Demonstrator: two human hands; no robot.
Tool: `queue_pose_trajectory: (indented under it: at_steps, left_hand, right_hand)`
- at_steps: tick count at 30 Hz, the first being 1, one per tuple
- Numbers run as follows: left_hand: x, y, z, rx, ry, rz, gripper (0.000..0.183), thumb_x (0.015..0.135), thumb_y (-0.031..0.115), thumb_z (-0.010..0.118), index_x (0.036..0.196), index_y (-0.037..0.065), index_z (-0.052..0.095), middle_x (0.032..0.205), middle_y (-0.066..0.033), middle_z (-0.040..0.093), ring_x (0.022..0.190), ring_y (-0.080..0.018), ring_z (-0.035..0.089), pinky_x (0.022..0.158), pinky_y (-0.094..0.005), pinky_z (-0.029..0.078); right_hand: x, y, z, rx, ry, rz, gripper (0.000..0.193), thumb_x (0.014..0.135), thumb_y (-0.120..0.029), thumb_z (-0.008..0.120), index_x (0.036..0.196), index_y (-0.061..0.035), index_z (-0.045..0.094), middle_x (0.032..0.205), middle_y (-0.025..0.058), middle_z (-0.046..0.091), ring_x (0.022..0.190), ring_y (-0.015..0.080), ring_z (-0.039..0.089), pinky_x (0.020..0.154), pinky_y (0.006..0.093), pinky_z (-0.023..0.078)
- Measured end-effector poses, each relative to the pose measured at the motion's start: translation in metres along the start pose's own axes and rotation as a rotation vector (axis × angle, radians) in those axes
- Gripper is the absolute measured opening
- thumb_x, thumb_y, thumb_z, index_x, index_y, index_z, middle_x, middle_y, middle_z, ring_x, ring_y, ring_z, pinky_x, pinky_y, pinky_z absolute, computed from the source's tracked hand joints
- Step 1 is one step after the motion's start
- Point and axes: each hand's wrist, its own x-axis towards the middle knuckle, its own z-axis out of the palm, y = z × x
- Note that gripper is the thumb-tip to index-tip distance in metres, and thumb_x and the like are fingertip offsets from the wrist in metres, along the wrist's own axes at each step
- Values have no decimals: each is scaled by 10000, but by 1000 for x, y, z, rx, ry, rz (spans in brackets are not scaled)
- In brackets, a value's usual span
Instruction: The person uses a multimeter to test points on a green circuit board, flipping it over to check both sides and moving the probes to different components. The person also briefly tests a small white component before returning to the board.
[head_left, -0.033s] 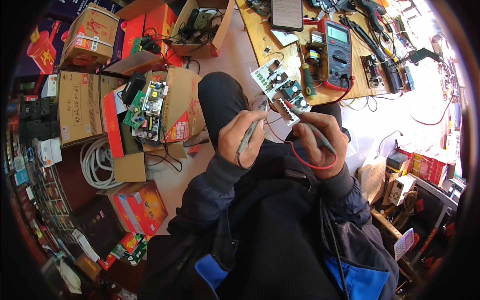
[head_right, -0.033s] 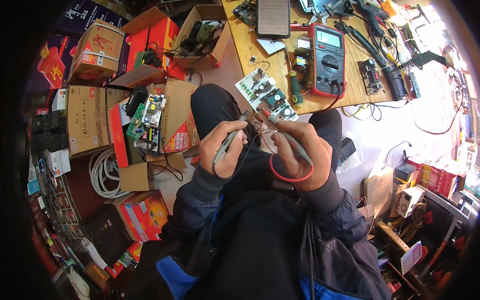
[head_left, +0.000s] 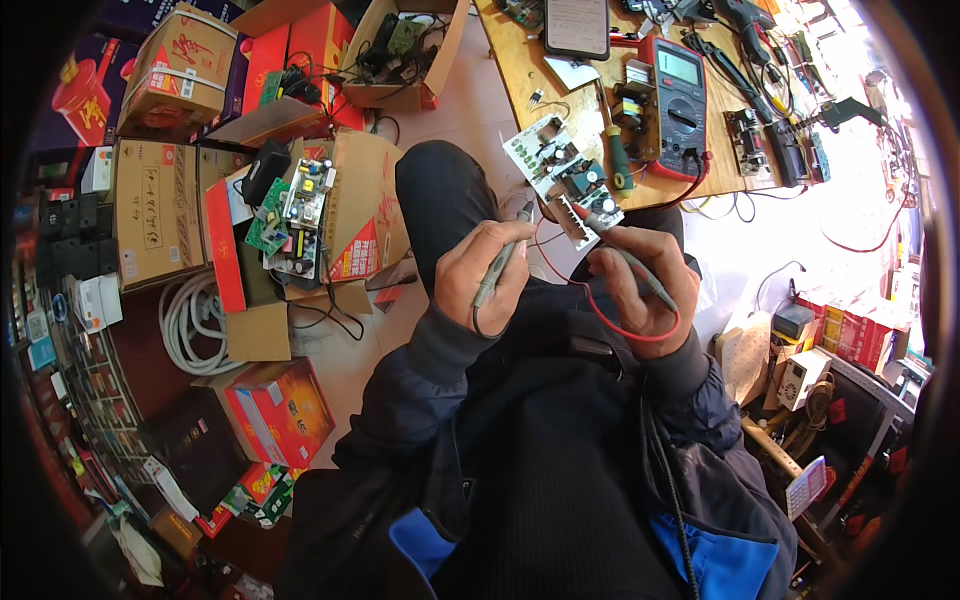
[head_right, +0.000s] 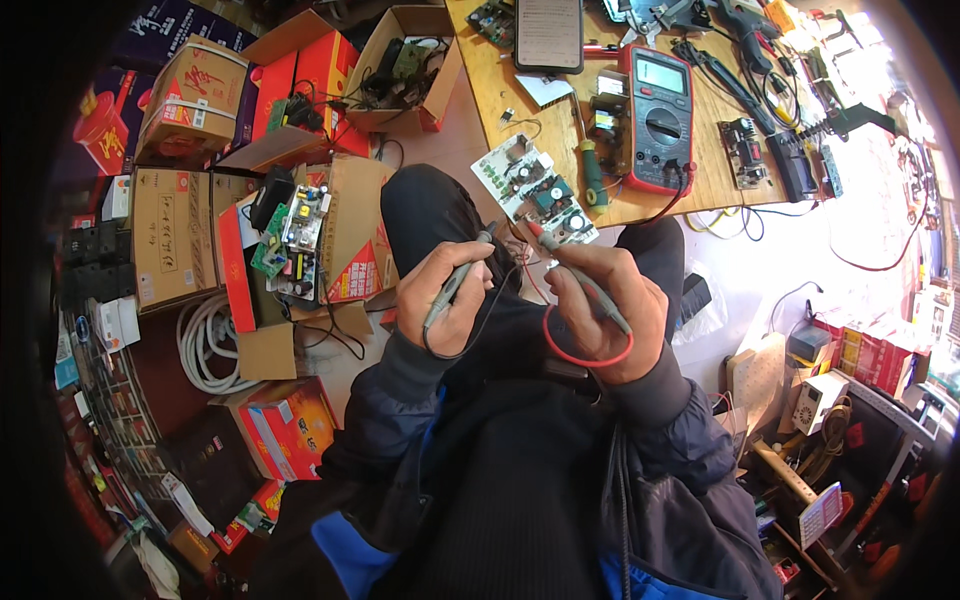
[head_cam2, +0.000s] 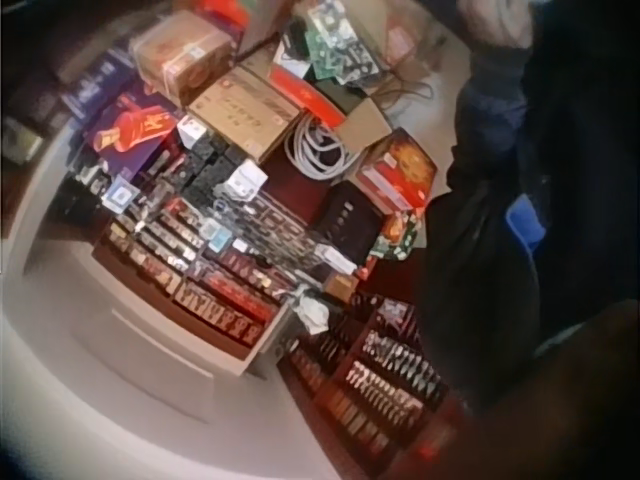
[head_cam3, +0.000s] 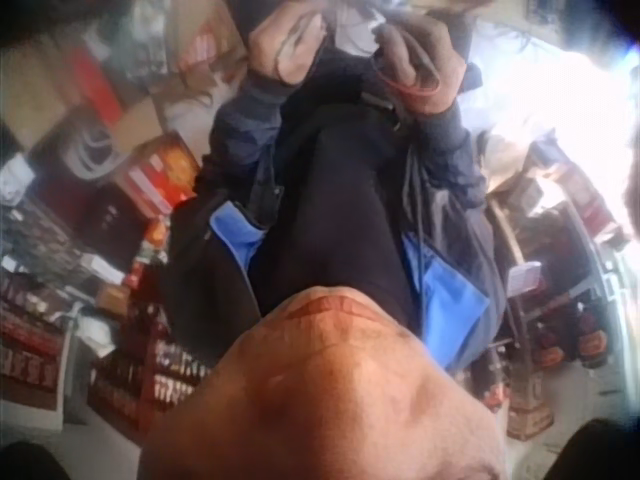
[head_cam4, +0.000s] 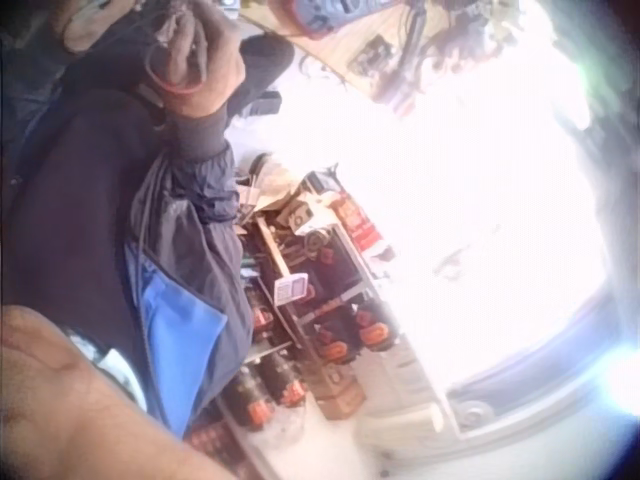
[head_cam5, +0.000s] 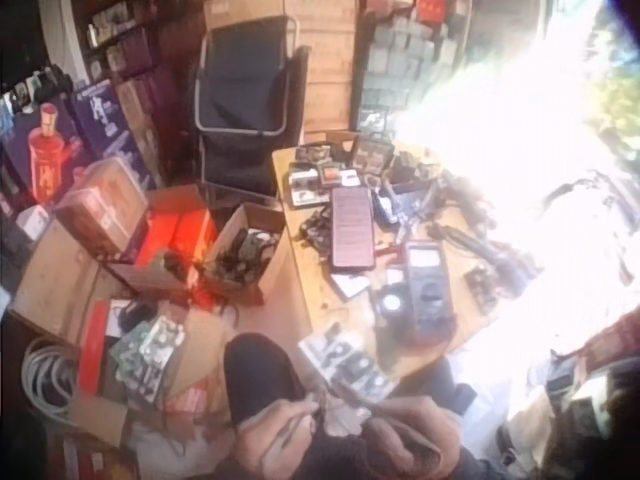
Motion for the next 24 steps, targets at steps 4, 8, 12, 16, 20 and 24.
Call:
queue_pose_trajectory:
  at_steps: [4,8,12,16,20,24]
  left_hand:
    - [-3,2,-5,-8,-26,-4,207,940,-67,689,1135,-5,722,962,-199,734,852,-391,753,762,-411,601]
    - [-4,0,0,-10,-59,5,219,931,-67,687,1140,-6,719,959,-204,732,846,-392,752,753,-415,601]
    - [-3,-5,3,-3,-72,23,234,924,-65,689,1147,-3,715,955,-207,729,849,-406,749,752,-421,602]
    - [0,-7,3,14,-65,49,240,920,-67,693,1151,-5,713,948,-213,725,853,-418,747,751,-431,603]
    - [1,-7,2,27,-70,73,199,993,-76,656,1173,-25,724,909,-146,719,780,-230,731,729,-326,574]
    - [1,-6,2,25,-72,69,199,988,-80,657,1165,-22,726,909,-146,722,782,-235,734,729,-328,575]
  right_hand:
    - [-9,5,-2,-45,-56,-40,186,1048,-12,711,1219,51,674,939,146,812,858,200,809,786,307,632]
    - [-13,11,7,-45,-37,-2,189,1014,-6,753,1185,43,687,947,154,811,834,220,810,764,316,626]
    - [-7,16,15,-50,5,-21,220,961,25,800,1157,38,700,970,178,801,806,264,803,731,333,606]
    - [-4,16,19,-42,2,-15,233,960,32,802,1172,31,705,958,174,795,801,265,800,720,336,601]
    - [-2,17,20,-36,-18,11,232,969,35,796,1182,36,702,962,173,794,804,248,800,718,327,599]
    - [-1,17,22,-11,-9,26,225,980,41,784,1188,41,698,966,167,795,806,228,796,724,314,596]
